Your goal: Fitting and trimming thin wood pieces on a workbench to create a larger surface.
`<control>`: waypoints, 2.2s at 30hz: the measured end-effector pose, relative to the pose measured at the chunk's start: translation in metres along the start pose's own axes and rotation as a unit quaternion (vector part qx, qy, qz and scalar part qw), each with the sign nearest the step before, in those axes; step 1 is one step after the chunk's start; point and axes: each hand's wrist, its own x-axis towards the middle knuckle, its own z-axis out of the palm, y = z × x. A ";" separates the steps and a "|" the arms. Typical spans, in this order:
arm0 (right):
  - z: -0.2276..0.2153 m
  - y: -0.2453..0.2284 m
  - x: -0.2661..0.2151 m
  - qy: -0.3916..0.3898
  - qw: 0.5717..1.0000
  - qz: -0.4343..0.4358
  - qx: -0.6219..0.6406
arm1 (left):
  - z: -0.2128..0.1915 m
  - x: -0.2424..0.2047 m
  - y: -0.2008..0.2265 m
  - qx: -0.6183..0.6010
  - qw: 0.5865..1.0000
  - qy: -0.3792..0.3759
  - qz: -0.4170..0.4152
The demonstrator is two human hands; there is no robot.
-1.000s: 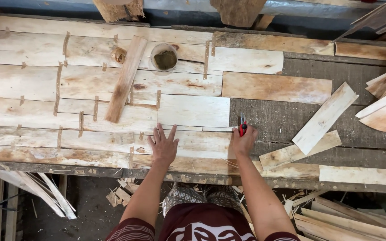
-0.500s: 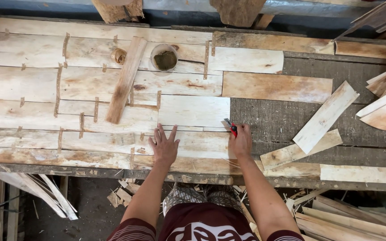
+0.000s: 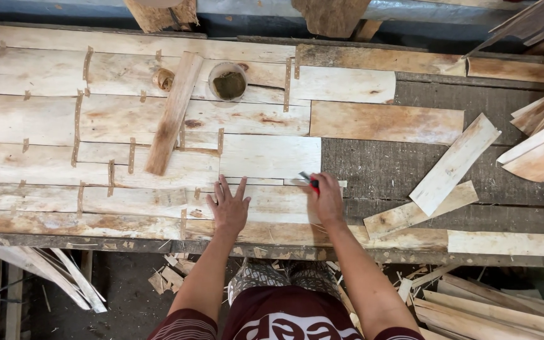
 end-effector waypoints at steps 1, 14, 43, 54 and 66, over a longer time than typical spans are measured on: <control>0.001 -0.004 0.000 0.000 1.000 0.000 0.001 | 0.001 0.000 0.000 0.001 1.000 0.000 0.000; -0.004 -0.044 0.010 -0.054 0.994 0.093 -0.012 | -0.001 0.002 0.002 -0.005 1.000 -0.004 0.003; -0.008 -0.059 0.008 -0.008 0.996 0.072 -0.055 | 0.042 0.039 0.086 -0.001 0.955 0.228 0.190; -0.011 -0.057 0.009 -0.026 0.995 0.088 -0.044 | 0.015 0.015 0.100 0.001 0.980 0.041 0.196; -0.019 0.034 0.001 0.087 0.977 0.181 0.075 | 0.036 0.024 0.101 0.021 0.977 0.073 0.198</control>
